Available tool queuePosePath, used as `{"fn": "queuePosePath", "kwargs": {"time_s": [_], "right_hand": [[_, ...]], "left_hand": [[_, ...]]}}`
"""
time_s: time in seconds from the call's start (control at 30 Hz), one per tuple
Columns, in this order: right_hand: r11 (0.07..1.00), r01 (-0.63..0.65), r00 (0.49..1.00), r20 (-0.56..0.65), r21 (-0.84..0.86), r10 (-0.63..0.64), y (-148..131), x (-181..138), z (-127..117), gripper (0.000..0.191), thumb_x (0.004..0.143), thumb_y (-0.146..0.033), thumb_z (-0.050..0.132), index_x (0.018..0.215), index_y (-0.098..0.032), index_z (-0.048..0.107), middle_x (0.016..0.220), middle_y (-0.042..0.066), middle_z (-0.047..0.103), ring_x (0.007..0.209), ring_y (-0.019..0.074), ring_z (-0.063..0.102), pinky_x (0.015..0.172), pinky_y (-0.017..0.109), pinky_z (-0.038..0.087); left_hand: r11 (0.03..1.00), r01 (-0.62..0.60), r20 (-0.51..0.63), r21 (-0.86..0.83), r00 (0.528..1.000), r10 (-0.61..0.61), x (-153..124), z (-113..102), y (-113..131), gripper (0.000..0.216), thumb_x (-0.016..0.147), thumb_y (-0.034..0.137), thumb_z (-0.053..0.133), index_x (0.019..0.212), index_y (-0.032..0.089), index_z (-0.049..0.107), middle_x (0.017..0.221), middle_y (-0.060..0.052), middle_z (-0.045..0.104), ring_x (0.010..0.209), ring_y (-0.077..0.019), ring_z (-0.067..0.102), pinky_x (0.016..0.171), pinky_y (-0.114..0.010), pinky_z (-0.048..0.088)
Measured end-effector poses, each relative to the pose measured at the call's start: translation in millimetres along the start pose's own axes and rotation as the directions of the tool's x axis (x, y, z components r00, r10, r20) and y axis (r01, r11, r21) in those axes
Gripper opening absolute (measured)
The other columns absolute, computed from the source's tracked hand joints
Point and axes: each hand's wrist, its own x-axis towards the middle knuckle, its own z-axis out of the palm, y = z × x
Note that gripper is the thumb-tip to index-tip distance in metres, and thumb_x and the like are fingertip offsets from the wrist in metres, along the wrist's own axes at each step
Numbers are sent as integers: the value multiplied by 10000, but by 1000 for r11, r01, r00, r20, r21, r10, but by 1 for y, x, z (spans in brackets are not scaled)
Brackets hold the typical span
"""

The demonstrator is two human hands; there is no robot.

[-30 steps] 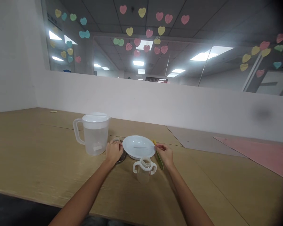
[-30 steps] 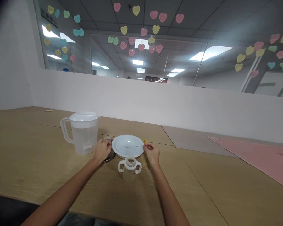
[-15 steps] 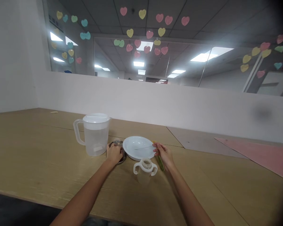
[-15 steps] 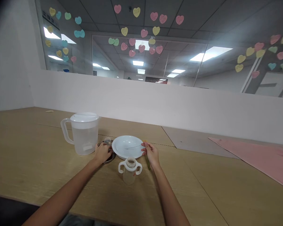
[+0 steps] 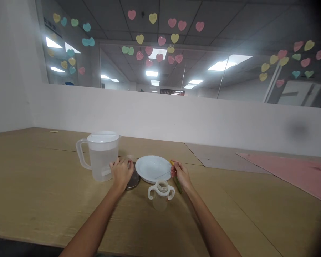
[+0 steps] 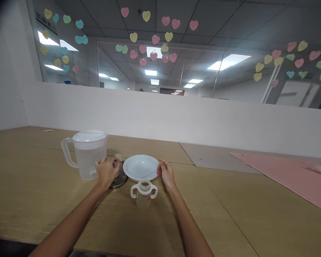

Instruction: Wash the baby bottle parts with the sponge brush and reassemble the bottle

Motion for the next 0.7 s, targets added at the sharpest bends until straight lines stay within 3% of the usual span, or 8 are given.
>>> {"fn": "queuePosePath", "kwargs": {"time_s": [0.2,0.37,0.5,0.7], "right_hand": [[1000,10,1000,6,-28,-10,0,-3,3,450,709,-544,604,921,-148,593,618,-3,603,490,105,534,427,224,437],[999,-2,1000,11,-54,3,1,-2,3,445,717,-583,579,869,-165,573,620,18,633,500,127,574,453,247,474],[999,11,1000,4,-53,-11,2,-2,2,488,691,-640,574,819,-169,565,586,17,626,483,127,569,451,246,470],[998,41,999,8,-45,-41,2,-3,4,488,696,-646,562,778,-166,576,575,13,617,479,121,557,467,246,464]], "left_hand": [[920,-43,-155,-389,988,-19,1,-2,8,230,831,209,472,974,209,653,1032,-48,679,798,-176,633,717,-293,459],[711,8,-104,-703,988,-114,-4,3,25,133,812,244,520,856,185,631,877,-42,683,737,-156,650,685,-273,523],[566,55,-41,-823,987,-156,-10,8,38,101,787,249,559,815,174,620,822,-36,681,722,-153,661,673,-267,543],[646,-13,-12,-763,1000,6,-20,14,46,147,817,267,520,807,182,640,818,-41,681,757,-160,639,713,-276,518]]}}
